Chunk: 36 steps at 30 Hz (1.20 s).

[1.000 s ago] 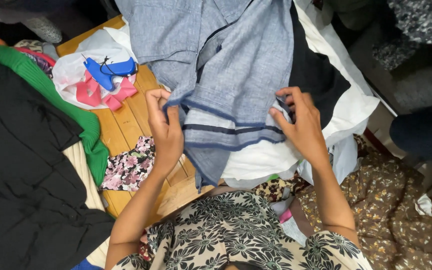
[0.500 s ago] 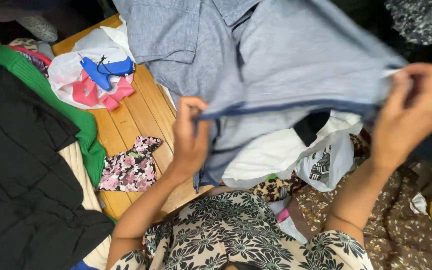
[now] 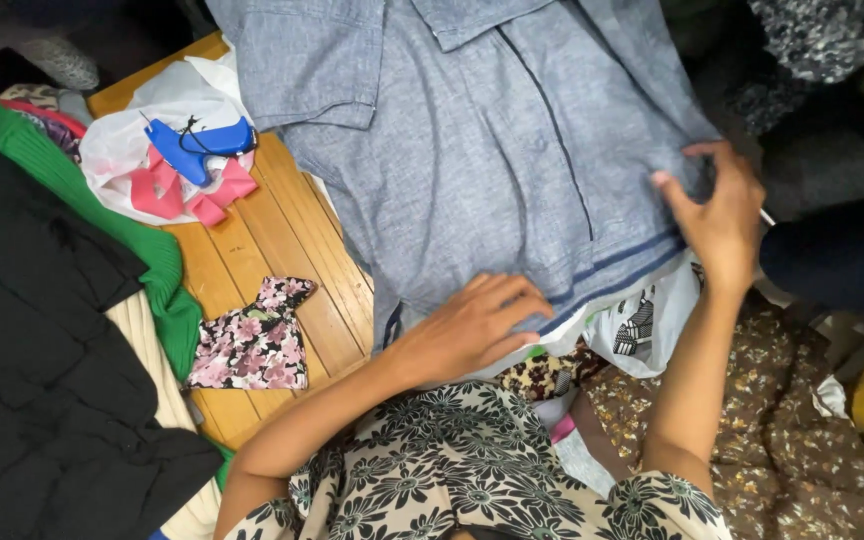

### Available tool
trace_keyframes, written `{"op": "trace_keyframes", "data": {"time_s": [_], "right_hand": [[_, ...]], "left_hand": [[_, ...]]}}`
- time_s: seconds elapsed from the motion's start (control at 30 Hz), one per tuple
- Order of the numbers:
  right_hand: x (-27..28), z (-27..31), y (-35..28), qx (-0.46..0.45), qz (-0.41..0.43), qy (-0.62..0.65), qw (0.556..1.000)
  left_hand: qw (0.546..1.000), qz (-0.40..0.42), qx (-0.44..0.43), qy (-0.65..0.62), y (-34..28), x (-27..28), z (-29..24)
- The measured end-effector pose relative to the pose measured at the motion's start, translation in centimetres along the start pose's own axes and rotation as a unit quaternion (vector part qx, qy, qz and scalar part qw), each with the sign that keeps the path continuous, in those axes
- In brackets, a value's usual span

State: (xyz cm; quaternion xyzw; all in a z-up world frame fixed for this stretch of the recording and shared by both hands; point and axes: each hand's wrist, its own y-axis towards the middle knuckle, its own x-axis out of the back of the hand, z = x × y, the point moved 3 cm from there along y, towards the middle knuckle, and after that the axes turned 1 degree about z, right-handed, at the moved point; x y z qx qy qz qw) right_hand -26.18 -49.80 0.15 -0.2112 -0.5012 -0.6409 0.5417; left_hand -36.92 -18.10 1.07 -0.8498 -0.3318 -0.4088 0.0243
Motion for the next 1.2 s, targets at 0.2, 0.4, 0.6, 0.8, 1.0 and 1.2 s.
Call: {"op": "trace_keyframes", "data": {"time_s": [0.2,0.4,0.6,0.8,1.0,1.2], "right_hand": [[-1.2,-1.0,0.8,0.014,-0.012,0.032,0.999],[0.6,-1.8,2.3,0.042,-0.135,-0.052,0.989],[-6.2,-5.7,2.4,-0.041,-0.092,-0.276,0.956],[-7.0,-3.6,2.4,-0.026,-0.053,-0.189,0.980],[-4.0,4.5,2.3,-0.006,-0.010,-0.058,0.998],[-2.8,13.1,3.6,0.056,0.012,0.145,0.988]], "left_hand": [[0.928,-0.324,0.176,-0.056,-2.2,4.2,1.7],[0.815,-0.503,0.286,-0.031,-5.8,5.1,4.3],[0.845,-0.444,0.280,-0.101,-6.5,6.3,4.4],[0.838,-0.429,0.323,-0.093,-6.7,6.2,6.5],[0.738,-0.536,0.320,-0.258,-8.1,4.6,12.2],[0.585,-0.558,0.354,-0.470,-10.0,1.3,16.8]]}}
